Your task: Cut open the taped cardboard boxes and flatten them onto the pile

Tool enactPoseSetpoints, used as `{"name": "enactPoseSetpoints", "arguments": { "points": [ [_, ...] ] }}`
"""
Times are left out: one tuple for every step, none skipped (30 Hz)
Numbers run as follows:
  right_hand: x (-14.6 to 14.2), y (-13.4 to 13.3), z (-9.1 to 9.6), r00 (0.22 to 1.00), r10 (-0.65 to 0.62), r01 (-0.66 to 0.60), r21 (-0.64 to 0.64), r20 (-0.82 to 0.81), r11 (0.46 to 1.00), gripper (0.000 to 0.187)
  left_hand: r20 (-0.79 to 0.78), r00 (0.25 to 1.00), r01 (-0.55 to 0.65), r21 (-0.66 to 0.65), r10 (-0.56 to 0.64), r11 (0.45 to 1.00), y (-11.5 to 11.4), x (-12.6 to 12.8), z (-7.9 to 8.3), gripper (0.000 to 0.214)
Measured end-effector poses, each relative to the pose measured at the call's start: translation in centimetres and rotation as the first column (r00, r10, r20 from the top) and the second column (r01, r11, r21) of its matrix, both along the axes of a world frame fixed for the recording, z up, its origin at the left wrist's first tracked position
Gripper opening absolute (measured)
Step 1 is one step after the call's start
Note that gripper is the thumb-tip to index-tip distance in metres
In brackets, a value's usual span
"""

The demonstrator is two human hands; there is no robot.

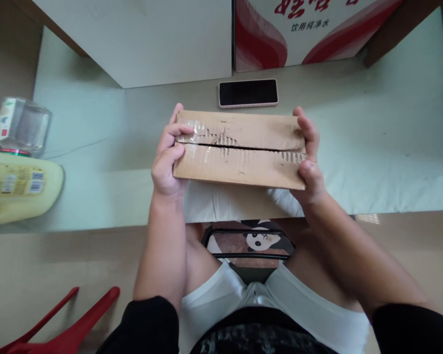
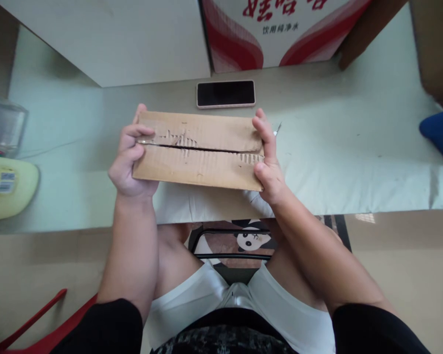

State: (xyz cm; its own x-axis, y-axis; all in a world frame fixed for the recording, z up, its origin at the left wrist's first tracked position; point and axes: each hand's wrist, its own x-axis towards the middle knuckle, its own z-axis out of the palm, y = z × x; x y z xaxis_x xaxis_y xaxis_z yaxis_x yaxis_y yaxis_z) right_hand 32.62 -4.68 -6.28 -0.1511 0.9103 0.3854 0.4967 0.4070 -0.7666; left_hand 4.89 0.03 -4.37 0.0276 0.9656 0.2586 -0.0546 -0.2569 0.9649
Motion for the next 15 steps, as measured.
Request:
{"name": "enactPoseSetpoints", "arguments": {
  "points": [
    [0.0,0.0,0.1,1.0,-0.011,0.011,0.007,-0.013,1.0,0.079,0.008,1.0,0.006,-0.006,-0.006,1.0,0.0,0.0,0.0,0.028],
    [0.0,0.1,0.2,0.999,-0.028,0.029,0.019,-0.034,0.999,0.079,0.018,1.0,0.01,-0.013,-0.009,1.0,0.0,0.0,0.0,0.026],
    [-0.1,0.1,0.2,0.998,-0.044,0.046,0.033,-0.054,0.998,0.079,0.027,1.0,0.008,-0.018,-0.008,1.0,0.0,0.0,0.1,0.023],
    [-0.1,0.2,0.2,0.997,-0.05,0.052,0.043,-0.059,0.998,0.08,0.034,0.999,0.003,-0.021,-0.002,1.0,0.1,0.0,0.1,0.02],
    [-0.2,0.2,0.1,0.997,-0.05,0.053,0.052,-0.057,0.997,0.081,0.037,0.999,-0.005,-0.023,0.006,1.0,0.1,0.1,0.1,0.017],
    [-0.3,0.1,0.0,0.997,-0.047,0.05,0.06,-0.053,0.997,0.083,0.038,0.999,-0.015,-0.023,0.016,1.0,0.2,0.1,0.1,0.014],
    [-0.4,0.1,-0.1,0.998,-0.043,0.046,0.067,-0.053,0.997,0.085,0.037,0.999,-0.025,-0.022,0.026,0.999,0.3,0.1,0.1,0.011],
    [-0.5,0.1,-0.2,0.997,-0.038,0.042,0.076,-0.062,0.996,0.086,0.036,0.999,-0.033,-0.019,0.034,0.999,0.4,0.2,0.2,0.009],
    [-0.6,0.1,-0.4,0.996,-0.031,0.039,0.088,-0.087,0.995,0.085,0.036,0.999,-0.039,-0.015,0.039,0.999,0.5,0.1,0.1,0.007],
    [-0.6,0.1,-0.7,0.992,-0.023,0.036,0.102,-0.126,0.994,0.083,0.036,0.998,-0.042,-0.011,0.042,0.999,0.5,0.1,0.1,0.007],
    [-0.6,0.2,-1.0,0.985,-0.013,0.034,0.116,-0.175,0.993,0.08,0.038,0.998,-0.042,-0.008,0.042,0.999,0.6,-0.1,0.1,0.007],
    [-0.6,0.3,-1.4,0.976,-0.006,0.034,0.124,-0.217,0.992,0.078,0.044,0.998,-0.039,-0.007,0.039,0.999,0.7,-0.4,0.0,0.007],
    [-0.4,0.4,-1.8,0.969,-0.009,0.039,0.119,-0.245,0.992,0.076,0.06,0.998,-0.035,-0.008,0.036,0.999,0.8,-0.9,-0.2,0.008],
    [-0.3,0.5,-2.2,0.966,-0.021,0.048,0.1,-0.259,0.994,0.075,0.085,0.996,-0.033,-0.011,0.034,0.999,0.9,-1.5,-0.5,0.01],
    [-0.1,0.6,-2.7,0.963,-0.037,0.057,0.069,-0.268,0.996,0.074,0.116,0.993,-0.034,-0.018,0.036,0.999,1.0,-2.3,-0.8,0.012]
  ]
}}
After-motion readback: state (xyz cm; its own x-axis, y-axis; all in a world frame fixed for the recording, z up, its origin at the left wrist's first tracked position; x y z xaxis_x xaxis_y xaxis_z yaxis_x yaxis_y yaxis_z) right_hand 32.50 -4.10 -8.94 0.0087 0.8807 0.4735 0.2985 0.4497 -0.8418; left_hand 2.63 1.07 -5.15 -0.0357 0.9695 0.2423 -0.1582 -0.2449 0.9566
